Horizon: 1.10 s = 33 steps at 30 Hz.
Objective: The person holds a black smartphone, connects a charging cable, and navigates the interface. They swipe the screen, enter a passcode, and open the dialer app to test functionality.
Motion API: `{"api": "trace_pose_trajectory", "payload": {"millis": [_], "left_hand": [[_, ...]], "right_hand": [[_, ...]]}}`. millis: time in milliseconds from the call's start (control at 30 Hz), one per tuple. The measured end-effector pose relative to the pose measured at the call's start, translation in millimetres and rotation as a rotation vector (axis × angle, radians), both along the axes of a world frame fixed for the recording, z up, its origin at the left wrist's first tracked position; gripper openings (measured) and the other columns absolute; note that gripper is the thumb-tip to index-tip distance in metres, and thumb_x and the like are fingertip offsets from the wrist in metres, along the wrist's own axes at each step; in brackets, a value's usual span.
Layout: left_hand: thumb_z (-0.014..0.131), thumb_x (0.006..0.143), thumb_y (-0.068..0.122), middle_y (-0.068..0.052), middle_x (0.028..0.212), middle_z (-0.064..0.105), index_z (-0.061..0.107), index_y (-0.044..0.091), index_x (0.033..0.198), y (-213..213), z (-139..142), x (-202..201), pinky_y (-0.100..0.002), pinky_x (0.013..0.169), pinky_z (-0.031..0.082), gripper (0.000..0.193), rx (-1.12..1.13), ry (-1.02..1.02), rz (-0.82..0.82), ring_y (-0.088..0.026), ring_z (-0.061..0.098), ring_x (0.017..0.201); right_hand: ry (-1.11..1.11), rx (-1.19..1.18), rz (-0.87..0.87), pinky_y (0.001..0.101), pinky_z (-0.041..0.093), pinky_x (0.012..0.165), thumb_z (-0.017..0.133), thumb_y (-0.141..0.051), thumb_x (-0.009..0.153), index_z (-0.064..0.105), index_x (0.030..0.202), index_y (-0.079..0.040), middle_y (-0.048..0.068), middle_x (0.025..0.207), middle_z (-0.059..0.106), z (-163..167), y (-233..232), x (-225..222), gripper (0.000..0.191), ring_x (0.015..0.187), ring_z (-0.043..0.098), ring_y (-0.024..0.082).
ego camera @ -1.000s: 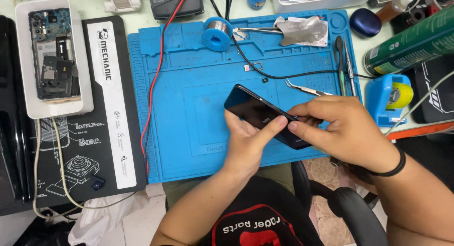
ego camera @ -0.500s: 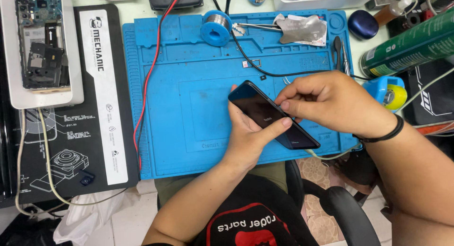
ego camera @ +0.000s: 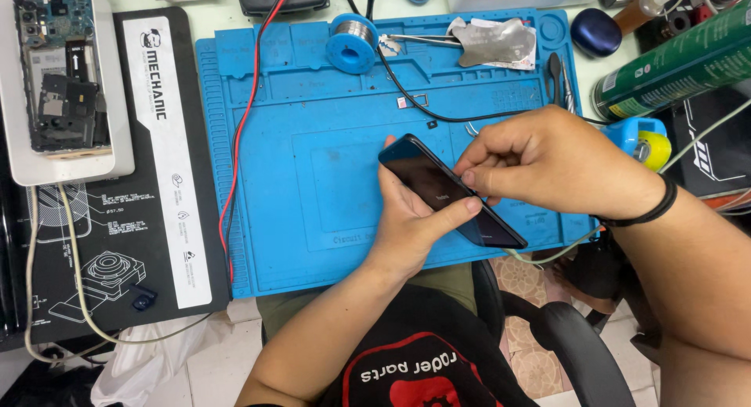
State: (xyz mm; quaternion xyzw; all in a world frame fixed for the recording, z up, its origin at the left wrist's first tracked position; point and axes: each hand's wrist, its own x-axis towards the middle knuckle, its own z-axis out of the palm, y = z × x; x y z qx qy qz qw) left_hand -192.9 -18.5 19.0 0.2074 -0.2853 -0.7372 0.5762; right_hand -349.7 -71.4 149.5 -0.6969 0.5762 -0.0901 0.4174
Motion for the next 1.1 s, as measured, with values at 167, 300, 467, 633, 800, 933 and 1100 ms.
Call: {"api": "trace_pose_trajectory", "payload": {"millis": [167,300,467,633,800,933,1100], "left_hand": [[0.073,0.083,-0.012,-0.019,0.143,0.042,0.001,0.012,0.158,0.3,0.1,0.7,-0.046,0.113,0.050,0.106,0.006,-0.003,-0.012,-0.027,0.052,0.134],[0.073,0.084,-0.012,-0.019,0.143,0.042,0.003,0.011,0.157,0.1,-1.4,1.0,-0.046,0.114,0.050,0.104,0.006,-0.011,-0.020,-0.027,0.052,0.134],[0.073,0.084,-0.012,-0.018,0.142,0.043,0.004,0.012,0.157,0.7,-4.2,0.2,-0.044,0.113,0.050,0.103,0.009,0.003,-0.019,-0.025,0.052,0.134],[0.073,0.084,-0.011,-0.018,0.141,0.044,0.006,0.012,0.156,0.5,-5.5,-0.6,-0.044,0.114,0.049,0.101,0.005,0.014,-0.016,-0.025,0.052,0.133],[0.074,0.084,-0.011,-0.018,0.140,0.044,0.007,0.012,0.155,0.4,-6.2,-0.7,-0.045,0.114,0.049,0.100,0.010,-0.004,-0.009,-0.026,0.052,0.133],[0.074,0.084,-0.011,-0.018,0.141,0.044,0.010,0.011,0.153,0.9,-7.6,-1.4,-0.046,0.114,0.049,0.096,0.016,0.016,-0.020,-0.026,0.052,0.133],[0.075,0.085,-0.011,-0.016,0.145,0.043,0.015,0.009,0.151,0.6,-7.1,-1.5,-0.045,0.118,0.047,0.091,-0.025,0.005,0.004,-0.025,0.050,0.138]], "right_hand": [[0.000,-0.030,0.009,0.0240,0.056,0.059,0.075,-0.017,0.080,0.081,0.093,-0.008,0.003,0.070,0.079,-0.4,1.9,0.3,0.017,0.063,0.072,0.007],[-0.021,-0.058,0.033,0.0233,0.057,0.059,0.075,-0.016,0.081,0.081,0.092,-0.007,0.003,0.071,0.079,-1.6,2.6,-0.2,0.015,0.064,0.073,0.007],[-0.014,-0.067,0.027,0.0237,0.056,0.058,0.075,-0.015,0.082,0.081,0.092,-0.007,0.004,0.070,0.078,-4.1,5.1,0.0,0.015,0.063,0.073,0.008],[-0.043,-0.087,0.052,0.0228,0.058,0.060,0.075,-0.015,0.081,0.081,0.094,-0.007,0.003,0.072,0.079,-4.0,4.2,-2.9,0.016,0.065,0.074,0.008],[-0.029,-0.094,0.064,0.0231,0.057,0.060,0.075,-0.015,0.081,0.081,0.094,-0.008,0.003,0.073,0.079,-5.4,2.3,-3.6,0.016,0.066,0.074,0.008],[-0.037,-0.078,0.059,0.0235,0.057,0.060,0.075,-0.015,0.081,0.081,0.093,-0.007,0.003,0.072,0.079,-6.3,2.2,-4.4,0.016,0.065,0.074,0.009],[-0.077,-0.044,0.042,0.0235,0.059,0.061,0.074,-0.014,0.082,0.080,0.094,-0.006,0.004,0.072,0.080,-8.9,2.1,-5.1,0.016,0.066,0.075,0.008]]}}
